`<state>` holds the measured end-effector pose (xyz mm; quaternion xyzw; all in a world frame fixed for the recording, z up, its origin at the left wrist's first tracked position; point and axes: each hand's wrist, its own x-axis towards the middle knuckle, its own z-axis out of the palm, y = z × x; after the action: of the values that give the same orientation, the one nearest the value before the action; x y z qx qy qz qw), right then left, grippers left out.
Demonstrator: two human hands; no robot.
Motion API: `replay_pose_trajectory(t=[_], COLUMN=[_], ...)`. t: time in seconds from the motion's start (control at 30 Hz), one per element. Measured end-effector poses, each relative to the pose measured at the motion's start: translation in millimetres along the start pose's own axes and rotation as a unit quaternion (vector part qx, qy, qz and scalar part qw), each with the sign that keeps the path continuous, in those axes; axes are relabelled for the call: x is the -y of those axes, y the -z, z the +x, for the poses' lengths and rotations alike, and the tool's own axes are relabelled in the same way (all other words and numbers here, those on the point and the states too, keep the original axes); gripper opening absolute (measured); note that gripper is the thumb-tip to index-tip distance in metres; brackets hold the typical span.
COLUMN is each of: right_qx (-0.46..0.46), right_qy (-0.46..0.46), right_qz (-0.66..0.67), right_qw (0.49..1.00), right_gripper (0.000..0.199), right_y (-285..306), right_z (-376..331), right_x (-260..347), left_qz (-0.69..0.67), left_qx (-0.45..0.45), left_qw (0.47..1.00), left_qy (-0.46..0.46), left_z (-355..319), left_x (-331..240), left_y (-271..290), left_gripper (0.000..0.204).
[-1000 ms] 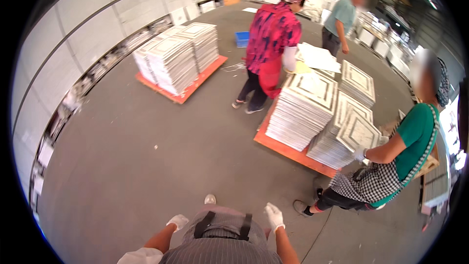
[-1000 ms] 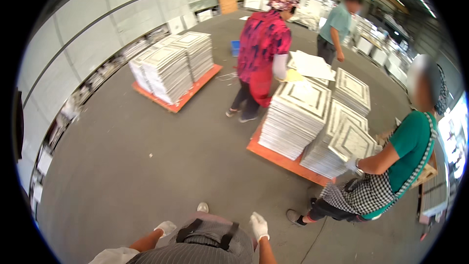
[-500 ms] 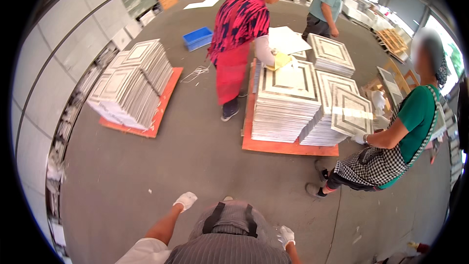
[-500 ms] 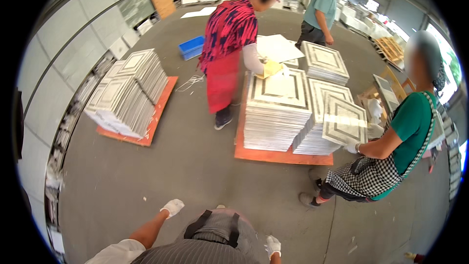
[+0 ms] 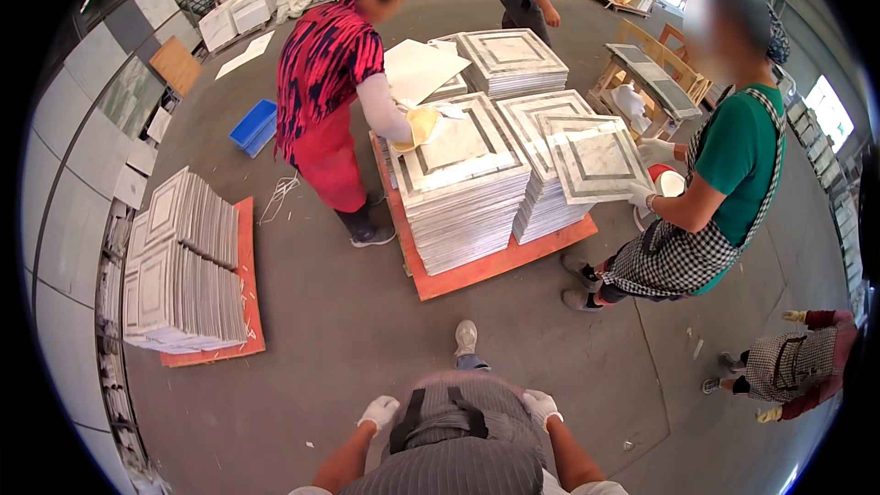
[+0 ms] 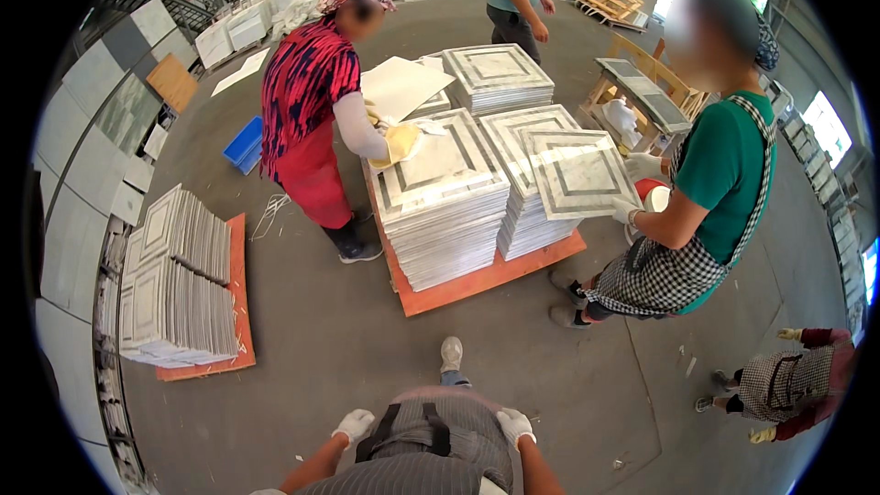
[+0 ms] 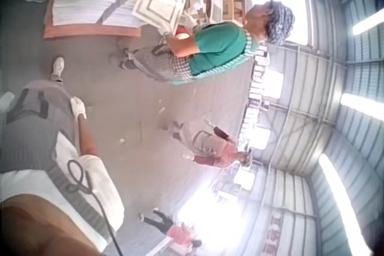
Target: The person picks up square tiles from a stack, walks across the warehouse floor, and places them in a linear arrangement on the ground. The person repeats this process multiple times, handling one tile at a time and walking back to the stack to retrieve more.
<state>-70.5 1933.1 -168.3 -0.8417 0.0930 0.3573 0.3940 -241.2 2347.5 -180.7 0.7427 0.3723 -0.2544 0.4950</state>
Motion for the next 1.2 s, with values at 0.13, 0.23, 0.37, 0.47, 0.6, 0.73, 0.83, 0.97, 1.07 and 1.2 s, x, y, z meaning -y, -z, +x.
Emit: replay_pose_trajectory(t=[0.13, 0.23, 0.37, 0.47, 0.6, 0.73, 0.83, 0.97, 1.07, 1.2], right_qx=[0.016, 0.047, 0.023, 0.009, -0.022, -0.041, -0.045, -0.032, -0.050, -0.142], right_qy=[-0.016, 0.004, 0.090, 0.099, 0.096, 0.050, -0.008, -0.101, -0.126, -0.130], right_qz=[-0.010, -0.043, -0.031, 0.040, 0.135, 0.170, 0.207, 0.331, 0.370, 0.321], right_qw=[1.000, 0.998, 0.995, 0.994, 0.986, 0.983, 0.977, 0.938, 0.919, 0.927], right_gripper=[0.049, 0.048, 0.047, 0.048, 0.041, 0.044, 0.043, 0.035, 0.022, 0.021], right_y=[-5.1, -3.3, 0.7, 7.4, 12.7, 9.9, 2.5, -2.2, -7.7, -31.7], right_z=[50.3, 88.1, 159.8, 201.1, 240.8, 255.6, 251.7, 205.6, 179.7, 147.6], right_x=[4.9, 58.9, 115.2, 155.8, 166.0, 147.3, 130.0, 135.8, 122.9, 136.0], left_qz=[0.061, 0.197, 0.438, 0.515, 0.062, 0.025, 0.092, 0.153, 0.178, 0.199], left_qx=[0.018, 0.030, 0.094, 0.074, -0.042, -0.057, -0.002, 0.035, 0.046, 0.042], left_qw=[0.998, 0.978, 0.889, 0.849, 0.997, 0.994, 0.987, 0.976, 0.976, 0.974], left_qy=[-0.023, -0.061, -0.094, -0.091, 0.015, -0.094, -0.135, -0.150, -0.120, -0.100], left_z=[18.0, 42.0, 59.3, 98.8, 119.4, 166.3, 163.6, 191.0, 208.4, 234.3], left_x=[-21.6, -9.9, -62.7, -86.3, -164.4, -200.0, -260.1, -236.7, -226.0, -213.0], left_y=[19.3, 50.9, 108.3, 128.0, 130.3, 112.7, 103.8, 114.5, 136.4, 176.2], left_gripper=[0.041, 0.037, 0.030, 0.028, 0.031, 0.042, 0.043, 0.042, 0.043, 0.039])
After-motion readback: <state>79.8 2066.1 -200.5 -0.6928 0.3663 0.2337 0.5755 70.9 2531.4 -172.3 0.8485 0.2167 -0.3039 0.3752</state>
